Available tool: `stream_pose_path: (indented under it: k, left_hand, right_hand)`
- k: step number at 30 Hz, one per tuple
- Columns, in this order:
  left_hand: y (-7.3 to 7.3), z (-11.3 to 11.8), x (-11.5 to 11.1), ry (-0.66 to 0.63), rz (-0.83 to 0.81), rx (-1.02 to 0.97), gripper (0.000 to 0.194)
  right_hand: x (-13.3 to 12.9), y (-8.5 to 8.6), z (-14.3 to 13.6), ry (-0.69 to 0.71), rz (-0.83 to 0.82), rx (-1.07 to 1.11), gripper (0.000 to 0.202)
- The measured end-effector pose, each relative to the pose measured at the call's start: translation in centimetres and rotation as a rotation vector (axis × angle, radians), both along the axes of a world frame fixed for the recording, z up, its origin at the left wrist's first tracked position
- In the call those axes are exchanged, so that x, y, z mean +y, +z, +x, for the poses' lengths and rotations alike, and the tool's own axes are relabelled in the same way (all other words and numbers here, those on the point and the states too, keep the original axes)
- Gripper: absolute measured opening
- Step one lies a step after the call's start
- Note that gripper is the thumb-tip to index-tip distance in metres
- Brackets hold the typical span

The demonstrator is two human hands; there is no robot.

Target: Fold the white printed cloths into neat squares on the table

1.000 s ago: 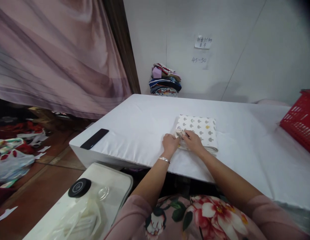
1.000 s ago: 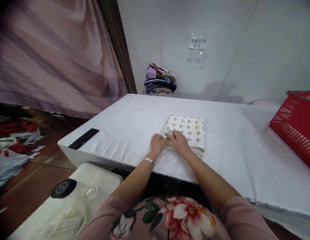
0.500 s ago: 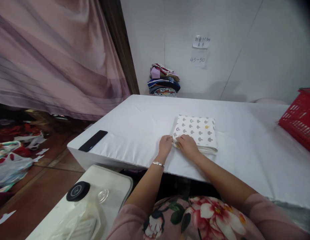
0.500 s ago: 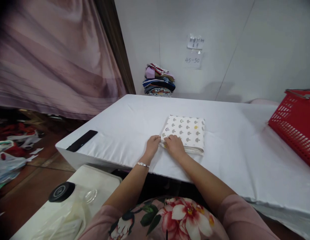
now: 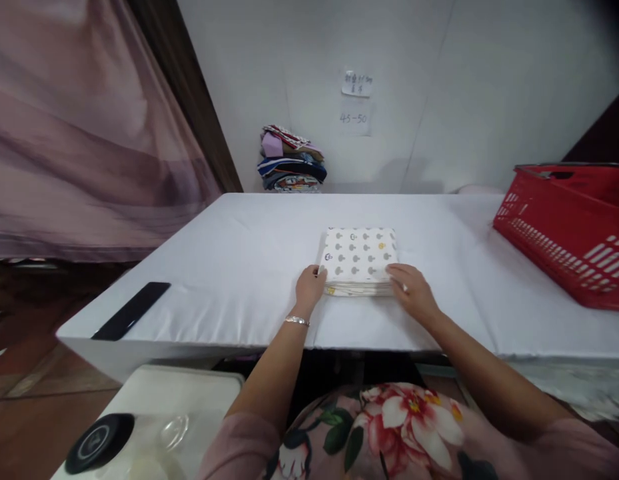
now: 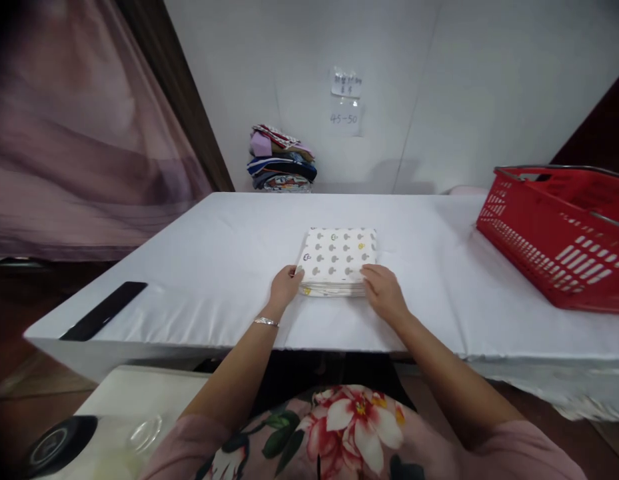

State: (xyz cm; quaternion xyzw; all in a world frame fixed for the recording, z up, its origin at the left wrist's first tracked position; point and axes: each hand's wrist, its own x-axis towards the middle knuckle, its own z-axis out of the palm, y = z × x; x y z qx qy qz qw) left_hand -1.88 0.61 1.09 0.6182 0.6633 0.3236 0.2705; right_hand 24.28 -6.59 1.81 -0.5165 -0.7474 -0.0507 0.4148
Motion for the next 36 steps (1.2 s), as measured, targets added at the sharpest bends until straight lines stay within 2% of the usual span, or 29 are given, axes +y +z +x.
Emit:
stream_pose_path:
  k: [2, 4, 6, 9, 11, 14, 20, 29, 33, 36]
  left_hand:
    - [0.0, 0.2, -0.2, 0.024, 0.107, 0.020, 0.028]
    - [0.4, 0.8, -0.7, 0.037, 0.273, 0.085, 0.031]
    - [0.8, 1.6, -1.2, -0.014, 0.428, 0.161, 0.030]
    - [1.2, 2.7, -1.7, -0.168, 0.550, 0.273, 0.027]
    - [0.9, 3.2, -1.8, -0.263, 0.564, 0.352, 0.028]
    - [0.1, 3.2, -1.7, -0.335, 0.495, 0.417, 0.028]
    - [-0.4, 2.8, -1.7, -0.361, 0.409, 0.391, 0.033]
    - [-0.5, 2.7, -2.0, -0.351, 0.392, 0.397, 0.036]
    - [-0.6, 2.8, -2.3, -0.349, 0.470, 0.389, 0.034]
    - [-0.5, 3.3, -2.7, -0.399, 0.603, 0.385, 0.031]
  right_hand:
    - [-1.0, -0.6, 2.4, -0.114, -0.058, 0.099, 0.028]
    - [-1.9, -1.2, 3.6, -0.161, -0.174, 0.162, 0.031]
    - [-2.5, -1.5, 3.5, -0.155, -0.293, 0.180, 0.035]
    - [-2.7, -1.7, 2.4, -0.166, -0.379, 0.169, 0.039]
    - [-2.4, -1.6, 1.7, -0.196, -0.390, 0.161, 0.041]
    - [-1.8, -1.3, 0.9, -0.261, -0.417, 0.119, 0.043]
    - [-0.9, -0.8, 0.4, -0.346, -0.437, 0.017, 0.044]
    - [-1.7, -1.5, 0.9, -0.370, -0.468, -0.044, 0.041]
    - [-1.7, -1.6, 1.0, -0.339, -0.292, -0.109, 0.040]
    - [-1.3, -1.6, 0.9, -0.240, -0.109, -0.180, 0.038]
